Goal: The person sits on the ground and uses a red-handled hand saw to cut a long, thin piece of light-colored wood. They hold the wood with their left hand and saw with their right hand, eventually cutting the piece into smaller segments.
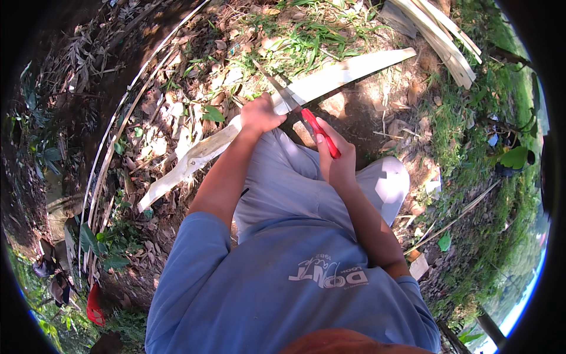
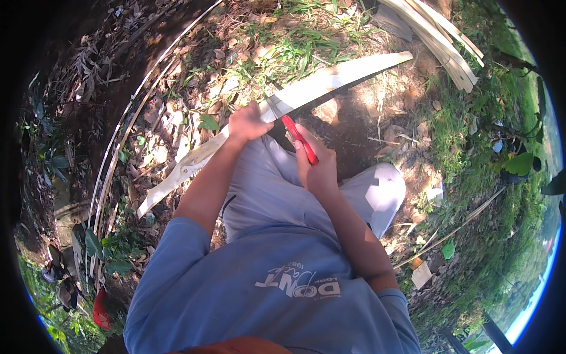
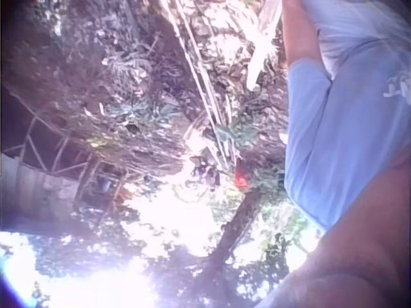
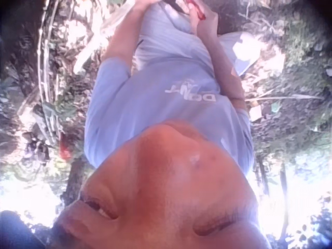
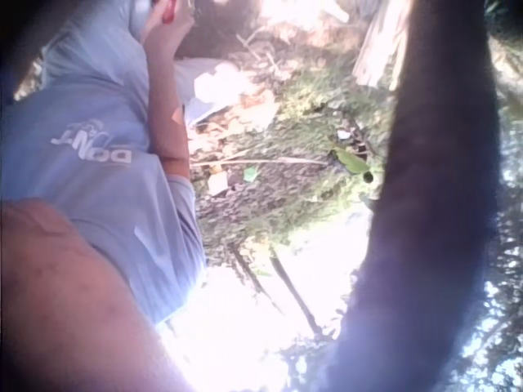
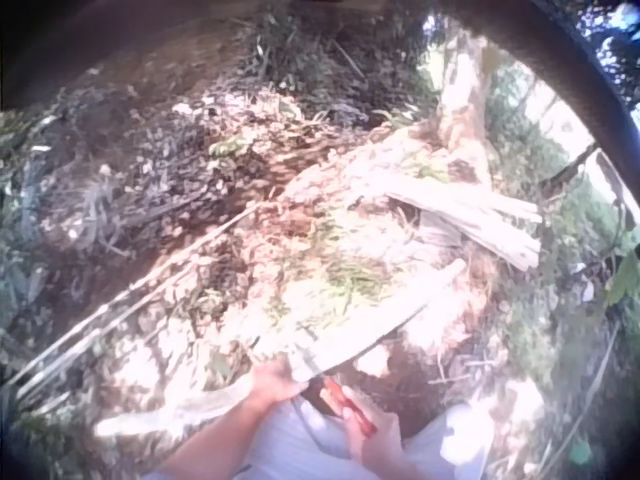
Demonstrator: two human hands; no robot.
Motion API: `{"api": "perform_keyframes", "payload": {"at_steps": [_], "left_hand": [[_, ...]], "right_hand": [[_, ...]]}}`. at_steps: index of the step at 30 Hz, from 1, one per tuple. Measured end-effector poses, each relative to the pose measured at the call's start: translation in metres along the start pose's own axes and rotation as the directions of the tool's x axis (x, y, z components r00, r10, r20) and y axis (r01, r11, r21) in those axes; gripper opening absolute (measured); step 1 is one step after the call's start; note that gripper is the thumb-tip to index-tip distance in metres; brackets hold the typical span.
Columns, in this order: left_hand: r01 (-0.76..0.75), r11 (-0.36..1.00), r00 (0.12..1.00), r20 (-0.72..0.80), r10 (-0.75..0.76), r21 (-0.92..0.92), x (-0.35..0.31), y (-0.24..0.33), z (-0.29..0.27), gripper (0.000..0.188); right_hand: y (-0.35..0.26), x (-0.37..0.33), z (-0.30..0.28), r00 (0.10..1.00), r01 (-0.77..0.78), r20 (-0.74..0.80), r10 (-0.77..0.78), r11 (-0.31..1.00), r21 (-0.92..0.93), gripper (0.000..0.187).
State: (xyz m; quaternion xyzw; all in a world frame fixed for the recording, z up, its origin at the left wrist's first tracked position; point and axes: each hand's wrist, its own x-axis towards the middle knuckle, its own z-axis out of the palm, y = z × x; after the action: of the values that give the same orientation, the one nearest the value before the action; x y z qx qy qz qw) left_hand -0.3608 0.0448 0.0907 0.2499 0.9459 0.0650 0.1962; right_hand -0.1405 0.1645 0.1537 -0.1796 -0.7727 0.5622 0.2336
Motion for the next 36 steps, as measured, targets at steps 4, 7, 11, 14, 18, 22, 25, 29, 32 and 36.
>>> {"api": "perform_keyframes", "payload": {"at_steps": [4, 7, 11, 14, 18, 22, 25, 29, 32, 36], "left_hand": [[0.038, 0.999, 0.999, 0.03, -0.039, 0.025, -0.002, 0.001, -0.003, 0.071], [0.041, 0.999, 0.999, 0.031, -0.042, 0.018, -0.005, 0.004, -0.001, 0.069], [0.06, 0.998, 0.997, -0.054, -0.061, -0.025, -0.013, 0.007, 0.008, 0.062], [-0.005, 0.999, 0.984, -0.18, -0.003, -0.044, -0.011, 0.001, 0.03, 0.052], [-0.028, 0.999, 0.985, -0.172, 0.023, -0.025, -0.003, -0.003, 0.025, 0.057], [-0.016, 1.0, 0.997, -0.079, 0.015, -0.014, 0.006, -0.011, 0.013, 0.069], [-0.079, 0.997, 0.99, 0.111, 0.082, -0.026, 0.01, -0.009, -0.005, 0.07], [-0.08, 0.996, 0.987, 0.142, 0.076, 0.028, 0.017, -0.008, 0.005, 0.066], [-0.049, 0.998, 0.989, 0.144, 0.045, 0.026, 0.016, -0.005, 0.0, 0.066], [-0.048, 0.999, 0.999, 0.018, 0.047, 0.018, 0.006, -0.006, 0.011, 0.071]], "right_hand": [[-0.02, 0.016, 0.007, 0.993, -0.107, 0.041, 0.11, 0.991, -0.086, 0.036], [-0.019, 0.022, 0.019, 0.999, -0.014, 0.045, 0.021, 0.988, -0.156, 0.037], [-0.01, 0.046, 0.047, 0.996, -0.063, 0.059, 0.067, 0.996, -0.066, 0.041], [0.018, 0.077, 0.083, 1.0, -0.024, 0.012, 0.024, 1.0, 0.017, 0.043], [0.043, 0.098, 0.098, 1.0, -0.012, -0.004, 0.012, 1.0, 0.017, 0.044], [0.064, 0.074, 0.099, 0.988, 0.156, -0.024, -0.154, 0.985, 0.079, 0.041], [0.068, 0.058, 0.093, 0.991, 0.137, -0.014, -0.136, 0.989, 0.06, 0.041], [0.032, 0.036, 0.062, 0.999, -0.023, 0.043, 0.023, 1.0, -0.004, 0.041], [-0.013, -0.005, 0.016, 0.991, -0.084, 0.089, 0.1, 0.982, -0.168, 0.042], [-0.096, -0.06, -0.043, 0.969, -0.181, 0.13, 0.209, 0.962, -0.203, 0.044]]}}
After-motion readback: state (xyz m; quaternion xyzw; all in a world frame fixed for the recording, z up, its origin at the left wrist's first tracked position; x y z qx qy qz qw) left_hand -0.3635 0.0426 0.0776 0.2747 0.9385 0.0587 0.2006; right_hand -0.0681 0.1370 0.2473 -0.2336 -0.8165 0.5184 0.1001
